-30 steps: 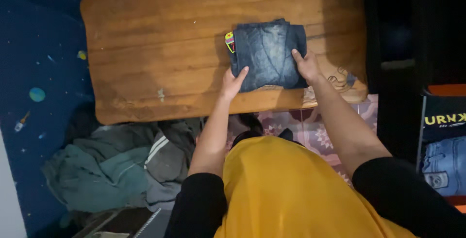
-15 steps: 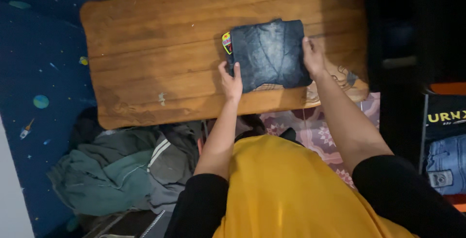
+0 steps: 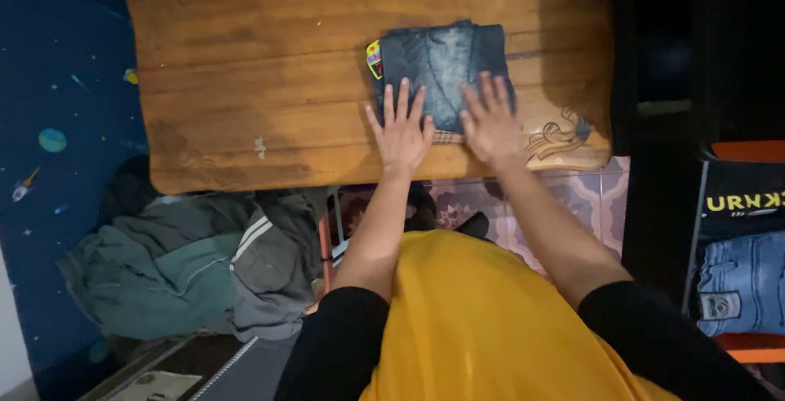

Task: The person folds a pair of denim jeans on a wooden table and places them inside a drawer, then folds a pair of grey pants and puts them in the same drawer.

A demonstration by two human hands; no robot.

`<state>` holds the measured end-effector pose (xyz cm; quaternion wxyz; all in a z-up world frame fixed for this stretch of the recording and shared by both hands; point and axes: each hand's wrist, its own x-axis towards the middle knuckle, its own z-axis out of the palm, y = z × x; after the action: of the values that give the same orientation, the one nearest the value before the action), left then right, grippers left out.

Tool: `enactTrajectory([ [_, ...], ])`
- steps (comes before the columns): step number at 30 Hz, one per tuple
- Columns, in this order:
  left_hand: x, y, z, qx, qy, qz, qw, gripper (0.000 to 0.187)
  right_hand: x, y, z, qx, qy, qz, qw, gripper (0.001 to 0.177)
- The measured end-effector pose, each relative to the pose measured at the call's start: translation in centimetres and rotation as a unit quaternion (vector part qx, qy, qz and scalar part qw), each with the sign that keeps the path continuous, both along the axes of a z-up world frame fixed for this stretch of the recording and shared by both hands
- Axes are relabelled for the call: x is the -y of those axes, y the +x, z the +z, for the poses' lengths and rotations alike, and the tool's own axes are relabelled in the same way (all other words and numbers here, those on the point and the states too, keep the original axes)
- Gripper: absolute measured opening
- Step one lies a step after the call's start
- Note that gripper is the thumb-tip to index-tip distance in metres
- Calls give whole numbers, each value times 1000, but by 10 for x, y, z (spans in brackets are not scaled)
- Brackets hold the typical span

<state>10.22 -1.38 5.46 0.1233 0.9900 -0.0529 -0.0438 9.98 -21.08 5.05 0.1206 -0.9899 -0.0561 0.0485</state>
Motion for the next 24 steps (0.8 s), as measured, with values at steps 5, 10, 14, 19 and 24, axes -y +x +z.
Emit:
enactTrajectory([
  [5,-25,1,-21,28,-27,28,999,59,42,2,-15,-52,47,-110,991,60],
  [10,-20,13,-13,35,-20,30,999,58,36,7,-2,-5,27,-119,993,61],
  [14,10,33,-8,72,-80,-18,994,55,-8,27,7,31,45,-22,998,60],
  [19,10,80,5,42,-12,-59,997,53,-40,74,15,57,26,7,998,60],
  [24,-13,106,0,26,-38,-58,997,50,-28,107,6,5,81,-97,992,59],
])
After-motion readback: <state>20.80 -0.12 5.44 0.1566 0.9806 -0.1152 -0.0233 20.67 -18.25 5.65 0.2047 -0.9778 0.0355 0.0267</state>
